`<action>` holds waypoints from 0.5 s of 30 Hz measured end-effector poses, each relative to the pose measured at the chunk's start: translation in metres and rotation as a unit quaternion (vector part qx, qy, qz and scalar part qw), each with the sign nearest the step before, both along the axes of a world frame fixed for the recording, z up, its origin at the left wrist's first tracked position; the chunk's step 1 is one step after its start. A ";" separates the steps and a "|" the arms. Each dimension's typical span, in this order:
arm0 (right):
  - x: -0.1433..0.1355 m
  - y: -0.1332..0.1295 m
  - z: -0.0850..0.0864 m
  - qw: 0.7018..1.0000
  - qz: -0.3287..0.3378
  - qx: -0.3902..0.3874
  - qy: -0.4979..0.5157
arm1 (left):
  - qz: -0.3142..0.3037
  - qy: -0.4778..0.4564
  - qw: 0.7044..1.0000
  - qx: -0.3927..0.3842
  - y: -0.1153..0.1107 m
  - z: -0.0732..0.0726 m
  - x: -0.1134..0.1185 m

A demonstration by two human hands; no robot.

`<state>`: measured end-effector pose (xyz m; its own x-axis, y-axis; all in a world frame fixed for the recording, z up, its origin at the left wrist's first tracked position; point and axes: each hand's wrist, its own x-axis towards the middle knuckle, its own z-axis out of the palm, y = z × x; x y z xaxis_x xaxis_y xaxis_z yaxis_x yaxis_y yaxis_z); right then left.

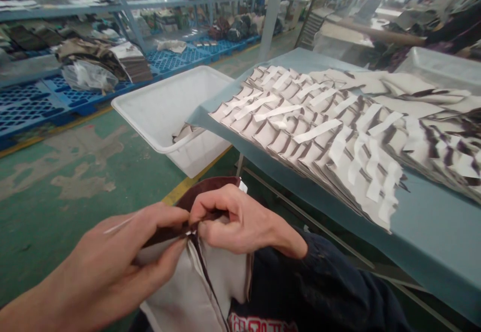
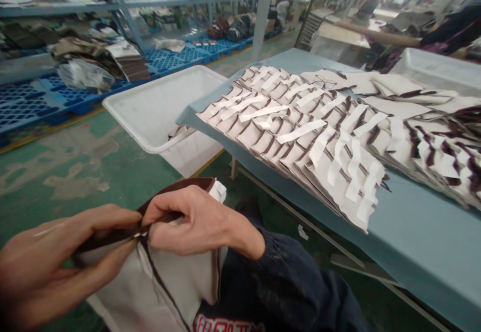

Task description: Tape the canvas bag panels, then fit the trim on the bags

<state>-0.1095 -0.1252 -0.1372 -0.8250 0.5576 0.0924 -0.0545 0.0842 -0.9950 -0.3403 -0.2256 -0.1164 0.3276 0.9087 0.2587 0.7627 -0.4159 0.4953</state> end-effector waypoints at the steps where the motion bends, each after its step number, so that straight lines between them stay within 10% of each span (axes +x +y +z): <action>1: 0.001 -0.001 0.000 0.999 -0.007 0.038 0.007 | 0.001 -0.009 1.000 -0.021 0.001 0.004 0.002; 7: 0.004 -0.006 0.002 0.977 -0.063 0.201 0.032 | -0.073 -0.009 0.997 -0.022 0.013 0.014 0.004; 15: -0.001 -0.009 -0.010 0.996 -0.035 0.083 0.027 | -0.069 0.101 0.988 0.089 0.009 -0.012 -0.007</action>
<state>-0.1107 -0.1347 -0.1475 -0.7756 0.5872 0.2318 -0.0965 0.2526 -0.9627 -0.3472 -0.2162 -0.1283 0.5071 0.7977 0.3263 0.7685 -0.5899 0.2478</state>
